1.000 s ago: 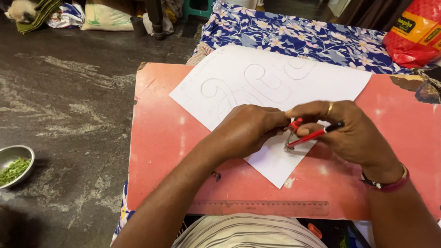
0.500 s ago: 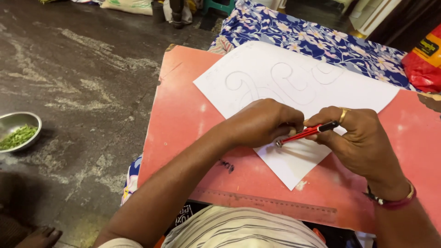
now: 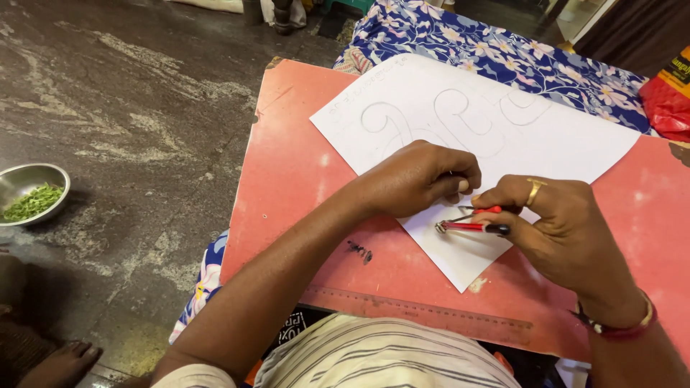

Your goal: The recorder traces and draws large Kannada letters on a paper using a compass, pencil, and ruler.

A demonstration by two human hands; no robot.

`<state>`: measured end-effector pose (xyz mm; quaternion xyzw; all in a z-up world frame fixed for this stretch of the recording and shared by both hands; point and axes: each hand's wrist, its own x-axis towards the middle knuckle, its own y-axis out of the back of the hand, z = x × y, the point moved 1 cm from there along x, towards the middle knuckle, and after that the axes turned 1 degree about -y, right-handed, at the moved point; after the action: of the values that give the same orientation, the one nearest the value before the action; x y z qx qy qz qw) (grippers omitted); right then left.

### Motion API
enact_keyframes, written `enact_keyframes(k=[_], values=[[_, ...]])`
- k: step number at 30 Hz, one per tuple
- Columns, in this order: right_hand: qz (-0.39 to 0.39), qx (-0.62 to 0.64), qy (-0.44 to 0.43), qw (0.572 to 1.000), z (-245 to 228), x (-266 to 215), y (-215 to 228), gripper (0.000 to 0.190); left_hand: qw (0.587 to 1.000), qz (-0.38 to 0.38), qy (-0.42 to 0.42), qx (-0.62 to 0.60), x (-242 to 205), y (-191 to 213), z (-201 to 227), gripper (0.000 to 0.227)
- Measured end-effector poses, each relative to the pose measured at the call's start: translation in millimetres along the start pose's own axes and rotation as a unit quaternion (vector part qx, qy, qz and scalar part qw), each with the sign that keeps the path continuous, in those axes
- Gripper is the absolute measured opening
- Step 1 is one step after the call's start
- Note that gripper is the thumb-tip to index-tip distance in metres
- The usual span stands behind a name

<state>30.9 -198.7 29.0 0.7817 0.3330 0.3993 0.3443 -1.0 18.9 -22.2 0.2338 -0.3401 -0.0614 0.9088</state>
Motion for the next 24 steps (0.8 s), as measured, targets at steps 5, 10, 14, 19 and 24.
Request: enact_keyframes(k=[5,10,14,19,24], values=[[-0.014,0.052,-0.010,0.999,21.6,2.4,14.2,0.014,0.999,-0.016,-0.013,0.034,-0.5,-3.0,4.9,0.014],[-0.036,0.136,-0.005,0.990,30.4,11.3,23.2,0.021,0.998,-0.014,-0.026,0.063,-1.0,-11.0,5.3,0.020],[-0.019,0.235,-0.046,0.971,42.2,9.2,13.7,0.021,0.996,0.014,-0.038,0.080,-4.3,-14.5,11.1,0.019],[0.124,0.364,-0.079,0.920,45.7,-15.6,-9.3,0.025,0.996,0.027,-0.005,0.087,-6.1,-11.5,30.3,0.012],[0.218,0.284,-0.110,0.927,55.2,-42.1,-32.0,0.023,0.996,0.038,0.009,0.080,-6.5,-11.9,35.1,0.012]])
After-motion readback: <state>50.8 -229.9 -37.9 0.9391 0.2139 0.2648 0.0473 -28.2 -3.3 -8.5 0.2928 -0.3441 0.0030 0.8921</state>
